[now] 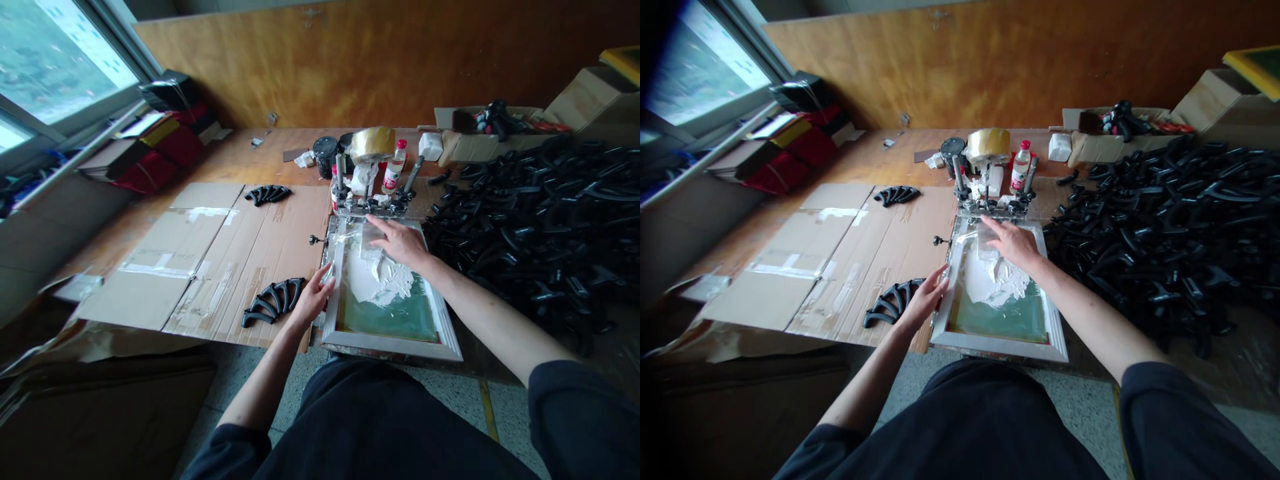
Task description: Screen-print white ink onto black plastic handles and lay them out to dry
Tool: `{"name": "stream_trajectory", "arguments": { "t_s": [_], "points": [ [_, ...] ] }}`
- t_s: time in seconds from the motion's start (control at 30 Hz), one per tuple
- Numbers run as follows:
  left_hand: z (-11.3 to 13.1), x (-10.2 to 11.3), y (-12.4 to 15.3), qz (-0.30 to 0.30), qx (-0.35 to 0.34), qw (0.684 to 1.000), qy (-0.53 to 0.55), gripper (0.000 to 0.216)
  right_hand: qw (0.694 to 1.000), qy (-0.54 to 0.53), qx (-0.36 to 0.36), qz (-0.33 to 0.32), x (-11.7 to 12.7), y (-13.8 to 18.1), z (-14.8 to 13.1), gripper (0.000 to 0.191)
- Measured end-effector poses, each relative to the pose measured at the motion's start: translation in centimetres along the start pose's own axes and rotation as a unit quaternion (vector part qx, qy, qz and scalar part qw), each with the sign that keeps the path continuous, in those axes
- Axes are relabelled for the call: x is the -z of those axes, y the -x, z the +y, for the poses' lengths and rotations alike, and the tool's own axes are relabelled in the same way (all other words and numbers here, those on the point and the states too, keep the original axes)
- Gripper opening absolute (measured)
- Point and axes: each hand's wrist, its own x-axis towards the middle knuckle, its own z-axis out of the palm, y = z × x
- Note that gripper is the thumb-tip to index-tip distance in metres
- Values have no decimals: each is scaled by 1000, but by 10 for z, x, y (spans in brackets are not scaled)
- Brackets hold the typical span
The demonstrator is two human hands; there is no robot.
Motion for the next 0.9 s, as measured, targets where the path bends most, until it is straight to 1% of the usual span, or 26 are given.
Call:
{"name": "stream_trajectory", "arguments": {
  "t_s": [0.07, 0.1, 0.17, 0.2, 0.27, 0.3, 0.33, 0.37, 0.4, 0.43, 0.47, 0.5, 0.53, 0.57, 0.6, 0.63, 0.67, 0.73, 0.77, 0.8, 0.83, 0.87, 0.9],
  "points": [
    [26, 2, 3, 6, -15, 999, 48, 67, 998, -12, -45, 51, 20, -12, 27, 49],
    [40, 1, 2, 7, -24, 997, 75, 66, 993, -29, -77, 80, 28, -12, 44, 43],
    [67, 0, -4, 24, -67, 989, 130, 65, 977, -64, -169, 117, 36, -1, 79, 37],
    [80, -2, -9, 35, -99, 983, 151, 62, 966, -76, -216, 118, 34, 8, 92, 35],
    [102, -6, -21, 51, -168, 968, 180, 54, 951, -90, -281, 94, 17, 32, 104, 34],
    [111, -8, -26, 49, -194, 961, 191, 52, 950, -100, -287, 69, 3, 44, 102, 33],
    [117, -11, -30, 45, -209, 956, 200, 51, 956, -107, -270, 40, -13, 56, 94, 32],
    [120, -15, -32, 46, -216, 953, 209, 51, 965, -111, -238, 9, -30, 67, 83, 31],
    [118, -21, -32, 59, -216, 949, 221, 52, 977, -101, -185, -30, -46, 76, 69, 29],
    [112, -27, -29, 78, -205, 948, 231, 53, 987, -75, -133, -58, -60, 83, 54, 26],
    [101, -34, -25, 86, -174, 952, 237, 55, 992, -42, -91, -81, -70, 88, 39, 23],
    [87, -42, -19, 68, -116, 962, 236, 56, 993, -5, -69, -97, -77, 91, 24, 20],
    [69, -50, -11, 31, -39, 973, 227, 58, 992, 26, -70, -104, -81, 93, 9, 17],
    [51, -59, -3, -27, 52, 976, 212, 59, 990, 45, -82, -106, -83, 94, -4, 14],
    [32, -67, 6, -79, 132, 968, 200, 59, 989, 53, -90, -104, -82, 95, -18, 13],
    [15, -74, 15, -96, 175, 957, 209, 58, 990, 50, -81, -100, -80, 96, -31, 12],
    [1, -79, 22, -94, 194, 948, 232, 57, 993, 37, -50, -97, -78, 98, -42, 12],
    [-20, -80, 34, -36, 185, 938, 292, 53, 993, -9, 55, -104, -72, 102, -57, 12],
    [-27, -76, 38, -5, 173, 935, 310, 50, 989, -31, 98, -110, -67, 105, -58, 13],
    [-33, -67, 41, 29, 163, 935, 313, 49, 986, -42, 118, -113, -62, 108, -52, 14],
    [-39, -55, 43, 67, 158, 937, 303, 47, 987, -33, 108, -110, -55, 112, -40, 15],
    [-46, -39, 45, 107, 155, 940, 286, 45, 992, -4, 73, -102, -48, 116, -22, 16],
    [-56, -21, 47, 150, 153, 940, 265, 45, 995, 43, 20, -87, -40, 119, 1, 18]
  ]
}}
